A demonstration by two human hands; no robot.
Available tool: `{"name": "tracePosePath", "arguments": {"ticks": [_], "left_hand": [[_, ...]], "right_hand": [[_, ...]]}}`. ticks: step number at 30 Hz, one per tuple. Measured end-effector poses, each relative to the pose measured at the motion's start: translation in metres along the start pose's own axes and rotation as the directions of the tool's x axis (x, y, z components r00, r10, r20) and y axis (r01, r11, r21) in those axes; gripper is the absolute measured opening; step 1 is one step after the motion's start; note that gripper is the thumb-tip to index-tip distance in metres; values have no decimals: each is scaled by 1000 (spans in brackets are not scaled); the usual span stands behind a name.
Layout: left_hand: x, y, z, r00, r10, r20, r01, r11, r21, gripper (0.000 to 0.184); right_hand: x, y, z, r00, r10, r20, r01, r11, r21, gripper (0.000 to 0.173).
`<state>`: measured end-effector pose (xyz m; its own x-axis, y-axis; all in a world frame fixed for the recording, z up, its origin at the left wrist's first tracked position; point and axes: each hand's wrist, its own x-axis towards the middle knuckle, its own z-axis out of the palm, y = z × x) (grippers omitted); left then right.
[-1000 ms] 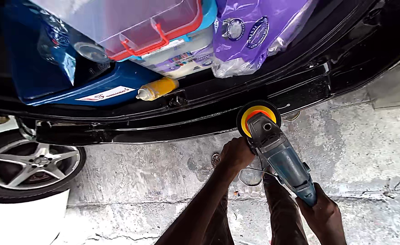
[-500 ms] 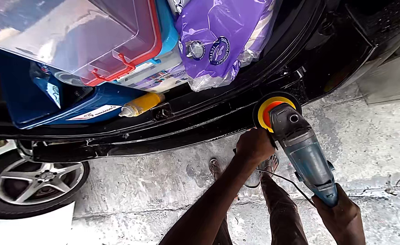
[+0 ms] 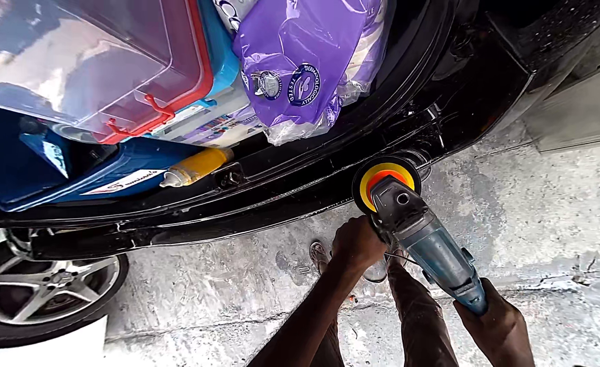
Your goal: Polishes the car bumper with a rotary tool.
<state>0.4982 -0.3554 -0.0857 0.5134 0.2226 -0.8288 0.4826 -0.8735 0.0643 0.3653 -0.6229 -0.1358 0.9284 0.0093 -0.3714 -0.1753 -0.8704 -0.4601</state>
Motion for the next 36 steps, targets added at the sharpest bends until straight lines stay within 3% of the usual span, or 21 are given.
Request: {"name": "tracePosePath", "arguments": {"ticks": [11, 20, 28, 31, 36], "left_hand": [[20, 42, -13, 987, 159, -12, -158, 985, 66, 28], [0, 11, -2, 1000, 25, 6, -25, 1000, 5, 34], [17, 35, -10, 993, 116, 7, -116, 992, 55, 27], [12, 21, -4, 995, 95, 19, -96, 995, 27, 26], [-6, -42, 17, 998, -55, -11, 55, 998, -30, 32]], "right_hand": [[10, 6, -15, 994, 74, -76, -73, 997, 16, 52], [3, 9, -1, 1000, -7, -19, 7, 1000, 0, 57], [7, 7, -9, 997, 55, -62, -52, 998, 39, 55], [0, 5, 0, 998, 28, -56, -27, 1000, 15, 56], [-12, -12, 26, 998, -64, 13, 64, 998, -13, 59]]}}
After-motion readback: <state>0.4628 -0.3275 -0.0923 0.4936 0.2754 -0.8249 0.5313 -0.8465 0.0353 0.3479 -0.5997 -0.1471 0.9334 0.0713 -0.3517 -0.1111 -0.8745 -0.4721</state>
